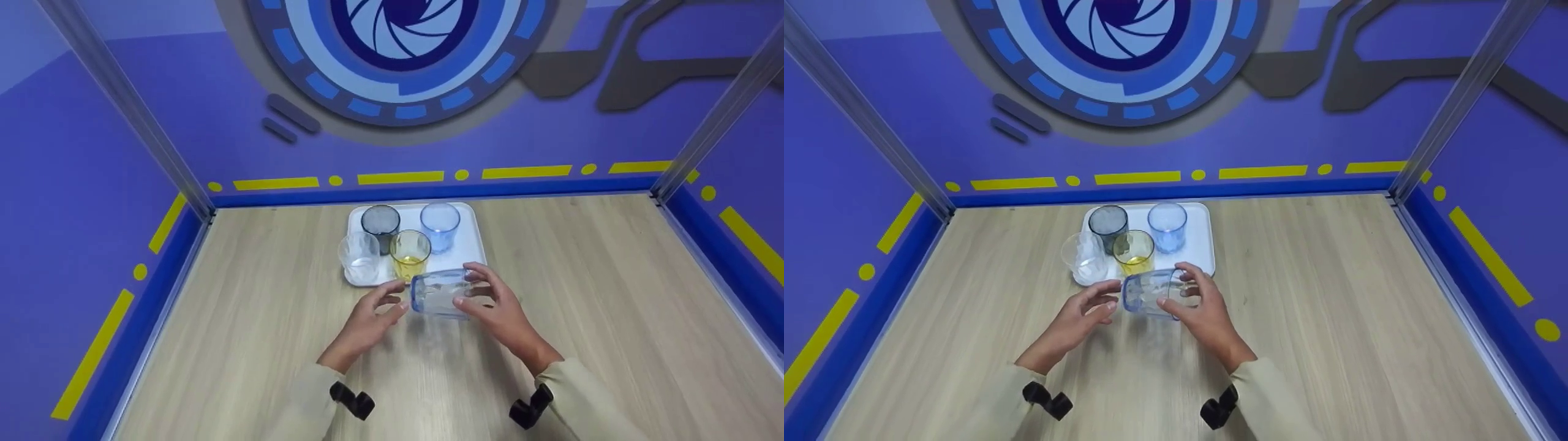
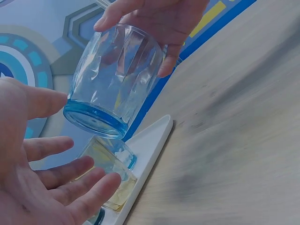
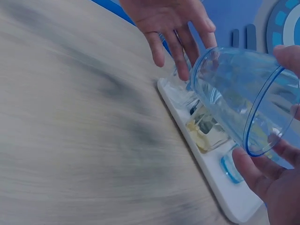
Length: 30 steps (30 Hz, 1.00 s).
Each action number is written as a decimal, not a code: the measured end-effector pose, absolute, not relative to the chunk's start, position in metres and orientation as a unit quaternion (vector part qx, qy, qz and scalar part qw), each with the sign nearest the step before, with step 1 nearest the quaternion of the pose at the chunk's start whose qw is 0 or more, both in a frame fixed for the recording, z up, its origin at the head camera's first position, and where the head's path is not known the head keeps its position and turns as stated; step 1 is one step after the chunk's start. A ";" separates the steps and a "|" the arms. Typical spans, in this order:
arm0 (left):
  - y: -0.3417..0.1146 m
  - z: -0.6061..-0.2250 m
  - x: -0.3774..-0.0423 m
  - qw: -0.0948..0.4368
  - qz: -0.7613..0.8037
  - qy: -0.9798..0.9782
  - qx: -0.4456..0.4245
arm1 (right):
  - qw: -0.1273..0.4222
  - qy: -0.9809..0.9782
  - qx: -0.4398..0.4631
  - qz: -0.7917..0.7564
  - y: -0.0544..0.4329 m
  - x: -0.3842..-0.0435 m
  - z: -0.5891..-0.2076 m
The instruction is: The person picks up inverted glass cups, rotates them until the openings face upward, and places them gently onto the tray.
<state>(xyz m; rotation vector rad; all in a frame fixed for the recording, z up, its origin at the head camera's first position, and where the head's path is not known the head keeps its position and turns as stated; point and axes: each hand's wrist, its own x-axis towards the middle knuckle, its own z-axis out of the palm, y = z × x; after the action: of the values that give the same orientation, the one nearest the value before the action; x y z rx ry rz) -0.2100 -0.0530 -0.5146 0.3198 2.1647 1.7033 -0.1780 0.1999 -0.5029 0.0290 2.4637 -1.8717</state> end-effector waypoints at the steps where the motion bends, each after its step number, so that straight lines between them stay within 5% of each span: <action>1: -0.053 -0.514 -0.210 0.179 0.601 0.770 0.116 | 0.023 0.802 0.011 -0.597 0.200 -0.178 -0.502; 30: -0.057 -0.509 -0.195 0.145 0.578 0.791 0.139 | -0.002 0.865 0.028 -0.501 0.206 -0.199 -0.484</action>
<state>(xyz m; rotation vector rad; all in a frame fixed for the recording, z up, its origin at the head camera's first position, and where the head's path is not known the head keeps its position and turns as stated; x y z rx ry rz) -0.1952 -0.0566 -0.5090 0.3999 2.2802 1.6647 -0.1985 0.2057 -0.4842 0.0891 2.7207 -1.5767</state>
